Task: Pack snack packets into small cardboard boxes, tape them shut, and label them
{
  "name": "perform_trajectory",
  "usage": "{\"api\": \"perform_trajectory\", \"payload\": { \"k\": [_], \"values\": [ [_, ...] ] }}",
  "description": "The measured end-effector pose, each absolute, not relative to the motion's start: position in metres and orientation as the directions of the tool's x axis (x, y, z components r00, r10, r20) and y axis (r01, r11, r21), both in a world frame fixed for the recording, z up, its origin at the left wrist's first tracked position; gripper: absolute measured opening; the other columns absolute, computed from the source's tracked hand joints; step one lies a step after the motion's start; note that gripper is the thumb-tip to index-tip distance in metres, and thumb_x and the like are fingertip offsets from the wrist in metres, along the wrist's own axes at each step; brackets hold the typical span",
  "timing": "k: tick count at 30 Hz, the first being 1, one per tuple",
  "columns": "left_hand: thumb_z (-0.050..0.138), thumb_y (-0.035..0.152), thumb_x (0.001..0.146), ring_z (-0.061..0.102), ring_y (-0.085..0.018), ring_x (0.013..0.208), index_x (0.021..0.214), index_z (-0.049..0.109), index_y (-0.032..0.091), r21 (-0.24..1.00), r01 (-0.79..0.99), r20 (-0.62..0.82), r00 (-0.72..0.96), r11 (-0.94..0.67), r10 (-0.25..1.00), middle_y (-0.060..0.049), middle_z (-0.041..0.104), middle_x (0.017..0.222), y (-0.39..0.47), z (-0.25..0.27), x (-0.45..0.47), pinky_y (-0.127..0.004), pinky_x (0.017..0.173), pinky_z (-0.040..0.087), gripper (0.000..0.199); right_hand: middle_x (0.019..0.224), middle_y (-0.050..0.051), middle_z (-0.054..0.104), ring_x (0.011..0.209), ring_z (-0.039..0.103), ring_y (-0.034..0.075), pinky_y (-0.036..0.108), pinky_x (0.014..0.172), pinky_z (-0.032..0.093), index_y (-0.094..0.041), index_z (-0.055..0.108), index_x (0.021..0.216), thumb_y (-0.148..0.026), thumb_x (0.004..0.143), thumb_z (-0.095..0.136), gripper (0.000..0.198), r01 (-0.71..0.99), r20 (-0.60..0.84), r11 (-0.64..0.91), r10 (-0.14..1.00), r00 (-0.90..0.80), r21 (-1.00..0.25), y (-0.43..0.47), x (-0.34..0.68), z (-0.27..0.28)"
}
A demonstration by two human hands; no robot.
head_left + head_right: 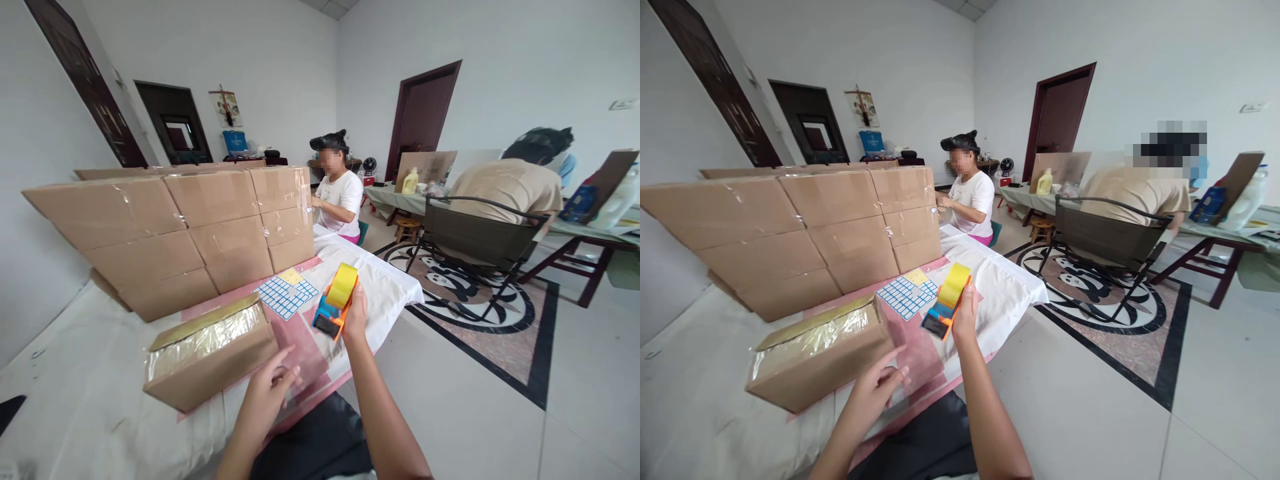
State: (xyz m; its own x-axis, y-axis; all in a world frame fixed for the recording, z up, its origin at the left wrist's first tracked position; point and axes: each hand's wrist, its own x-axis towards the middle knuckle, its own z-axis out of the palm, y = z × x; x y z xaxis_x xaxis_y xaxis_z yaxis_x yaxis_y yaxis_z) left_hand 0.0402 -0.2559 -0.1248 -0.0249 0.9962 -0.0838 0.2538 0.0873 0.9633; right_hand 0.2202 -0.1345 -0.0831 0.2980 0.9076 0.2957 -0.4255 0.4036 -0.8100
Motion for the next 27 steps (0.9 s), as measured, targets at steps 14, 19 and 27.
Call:
{"api": "perform_trajectory", "payload": {
  "k": [14, 19, 27],
  "values": [
    [0.050, 0.045, 0.090, 0.069, -0.022, 0.072, 0.080, 0.068, 0.022, 0.816, 0.577, -0.002, -0.043, 0.027, 0.999, -0.006, 0.075, 0.083, -0.272, -0.108, 0.021, -0.033, 0.074, 0.050, 0.031, 0.088, 0.003, 0.072, 0.076, 0.070, 0.023, 0.036, 0.070, 0.059, -0.023, 0.063, 0.107, -0.047, 0.080, 0.075, 0.038, -0.437, 0.431, 0.482, 0.876, 0.217, -0.760, -0.145, 0.216, -0.040],
    [0.053, 0.052, 0.092, 0.064, -0.031, 0.122, 0.140, 0.052, 0.020, 0.814, 0.573, 0.153, -0.367, 0.093, 0.918, -0.016, 0.067, 0.133, -0.279, -0.081, 0.028, -0.047, 0.103, 0.047, 0.057, 0.088, 0.004, 0.073, 0.073, 0.073, 0.024, 0.037, 0.068, 0.059, -0.023, 0.063, 0.109, -0.045, 0.079, 0.077, 0.039, -0.494, 0.439, 0.473, 0.878, 0.192, -0.730, -0.157, 0.219, -0.029],
    [0.074, 0.045, 0.084, 0.073, -0.024, 0.100, 0.130, 0.054, 0.020, 0.980, 0.147, 0.131, 0.017, -0.132, 0.991, -0.008, 0.076, 0.106, -0.256, -0.049, 0.080, -0.034, 0.087, 0.056, 0.056, 0.085, 0.001, 0.075, 0.069, 0.073, 0.022, 0.037, 0.069, 0.062, -0.023, 0.064, 0.107, -0.042, 0.081, 0.078, 0.036, -0.485, 0.445, 0.445, 0.887, 0.124, -0.753, -0.169, 0.213, -0.027]
  ]
}}
